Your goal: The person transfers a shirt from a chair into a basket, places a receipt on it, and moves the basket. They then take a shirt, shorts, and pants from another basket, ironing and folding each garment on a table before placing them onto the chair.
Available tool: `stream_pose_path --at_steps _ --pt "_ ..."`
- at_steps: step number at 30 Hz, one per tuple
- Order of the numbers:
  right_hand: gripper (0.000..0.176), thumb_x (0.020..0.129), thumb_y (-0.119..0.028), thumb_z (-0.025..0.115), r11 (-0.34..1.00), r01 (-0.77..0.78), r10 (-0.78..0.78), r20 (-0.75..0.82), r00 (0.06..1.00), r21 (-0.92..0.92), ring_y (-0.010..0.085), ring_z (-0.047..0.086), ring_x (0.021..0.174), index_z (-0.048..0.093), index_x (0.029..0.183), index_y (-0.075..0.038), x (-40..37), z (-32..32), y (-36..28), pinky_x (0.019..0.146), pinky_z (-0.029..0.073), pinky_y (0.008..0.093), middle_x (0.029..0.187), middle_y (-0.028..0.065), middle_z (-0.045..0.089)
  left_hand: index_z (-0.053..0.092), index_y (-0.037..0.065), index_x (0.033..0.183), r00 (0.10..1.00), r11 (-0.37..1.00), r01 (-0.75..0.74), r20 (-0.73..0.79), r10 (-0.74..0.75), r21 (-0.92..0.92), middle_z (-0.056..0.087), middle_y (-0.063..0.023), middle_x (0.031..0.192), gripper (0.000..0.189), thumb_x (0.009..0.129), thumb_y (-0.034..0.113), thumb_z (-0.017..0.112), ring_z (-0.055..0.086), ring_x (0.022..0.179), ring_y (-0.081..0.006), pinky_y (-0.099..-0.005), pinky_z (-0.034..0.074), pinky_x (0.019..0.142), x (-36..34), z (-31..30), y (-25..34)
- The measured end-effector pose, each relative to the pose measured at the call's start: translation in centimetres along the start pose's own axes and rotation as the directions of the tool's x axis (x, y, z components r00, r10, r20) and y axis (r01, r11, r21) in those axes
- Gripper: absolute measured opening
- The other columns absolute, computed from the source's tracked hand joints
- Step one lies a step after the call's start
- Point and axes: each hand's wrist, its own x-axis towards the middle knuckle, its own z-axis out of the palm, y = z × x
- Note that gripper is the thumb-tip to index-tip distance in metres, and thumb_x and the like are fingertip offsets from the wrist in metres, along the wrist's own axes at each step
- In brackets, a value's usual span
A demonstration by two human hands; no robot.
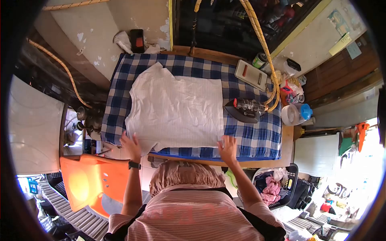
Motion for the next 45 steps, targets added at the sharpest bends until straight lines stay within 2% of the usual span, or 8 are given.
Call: stream_pose_path --at_steps 5,9,12,16,20,32,38,45 --pt "0.051 0.075 -0.022 0.072 0.902 0.166 -0.273 -0.230 0.934 -0.398 0.0368 0.049 0.109 0.052 0.119 -0.007 12.9 -12.5 1.1 0.091 0.041 0.0503 0.122 0.0160 0.048 0.044 0.012 0.138 0.723 0.771 -0.601 0.268 0.636 -0.210 0.037 -0.0161 0.146 0.051 0.091 0.030 0.055 0.029 0.139 -0.0307 -0.0555 0.019 0.111 -3.6 2.9 11.1" --pt "0.057 0.070 -0.034 0.076 0.910 0.350 -0.227 0.441 0.868 -0.220 0.0323 0.057 0.103 0.058 0.119 -0.011 21.1 -13.9 9.4 0.086 0.049 0.0431 0.113 0.0134 0.058 0.035 0.016 0.145 0.183 0.293 -0.849 0.277 0.943 -0.439 0.028 -0.0118 0.152 0.061 0.093 0.045 0.049 0.023 0.142 -0.0278 -0.0543 0.011 0.115 -8.1 5.5 18.5" --pt "0.056 0.068 -0.042 0.076 0.864 0.484 -0.331 0.565 0.756 -0.142 0.0318 0.063 0.090 0.064 0.112 -0.010 22.5 -13.4 10.0 0.081 0.051 0.0401 0.090 0.0129 0.067 0.031 0.017 0.147 0.173 0.292 -0.832 0.280 0.944 -0.472 0.029 -0.0115 0.152 0.067 0.092 0.053 0.047 0.025 0.141 -0.0274 -0.0538 0.009 0.116 -9.7 6.3 18.4" --pt "0.050 0.072 -0.039 0.077 0.940 0.317 -0.340 0.438 0.832 0.127 0.0304 0.064 0.062 0.063 0.103 -0.002 22.8 -10.3 12.1 0.059 0.052 0.0358 0.072 0.0120 0.066 0.036 0.016 0.143 0.302 0.399 -0.881 0.347 0.888 -0.254 0.033 -0.0111 0.150 0.071 0.085 0.048 0.060 0.033 0.137 -0.0282 -0.0551 0.009 0.116 -8.7 4.9 14.7" --pt "0.032 0.077 -0.021 0.074 0.841 -0.503 0.329 0.548 0.769 0.202 0.0132 0.056 0.046 0.057 0.093 0.001 21.9 -10.5 6.5 0.044 0.046 0.0286 0.063 0.0054 0.060 0.039 0.015 0.141 0.465 0.519 -0.846 0.308 0.830 -0.120 0.040 -0.0091 0.145 0.060 0.085 0.025 0.059 0.039 0.134 -0.0259 -0.0558 0.014 0.115 -7.1 1.9 8.8" --pt "0.064 0.069 -0.042 0.071 0.927 0.328 -0.343 0.773 0.534 0.184 0.0394 0.066 0.085 0.058 0.120 -0.005 11.3 -5.6 -8.0 0.077 0.053 0.0454 0.087 0.0223 0.068 0.052 0.004 0.127 0.697 0.742 -0.645 0.258 0.669 -0.182 0.052 -0.0140 0.133 0.047 0.080 0.011 0.056 0.046 0.128 -0.0271 -0.0395 0.029 0.114 -8.0 -1.6 5.5" --pt "0.057 0.071 -0.038 0.072 0.977 0.060 -0.178 0.622 0.762 0.207 0.0383 0.065 0.092 0.062 0.115 -0.004 11.9 -6.1 -7.9 0.081 0.051 0.0435 0.094 0.0221 0.068 0.052 0.001 0.107 0.932 0.996 0.091 -0.355 -0.079 0.017 0.058 -0.0165 0.097 0.030 0.089 0.023 0.057 0.055 0.089 -0.0387 -0.0481 0.043 0.086 2.5 0.3 4.4" --pt "0.036 0.073 -0.031 0.073 0.980 -0.028 -0.077 0.505 0.860 0.198 0.0378 0.067 0.083 0.065 0.092 -0.002 14.0 -1.1 -13.6 0.073 0.052 0.0430 0.081 0.0202 0.068 0.049 0.005 0.107 0.980 0.967 0.075 -0.161 -0.117 -0.243 0.058 -0.0160 0.091 0.035 0.090 0.034 0.060 0.058 0.082 -0.0383 -0.0434 0.049 0.066 6.1 1.1 0.7"
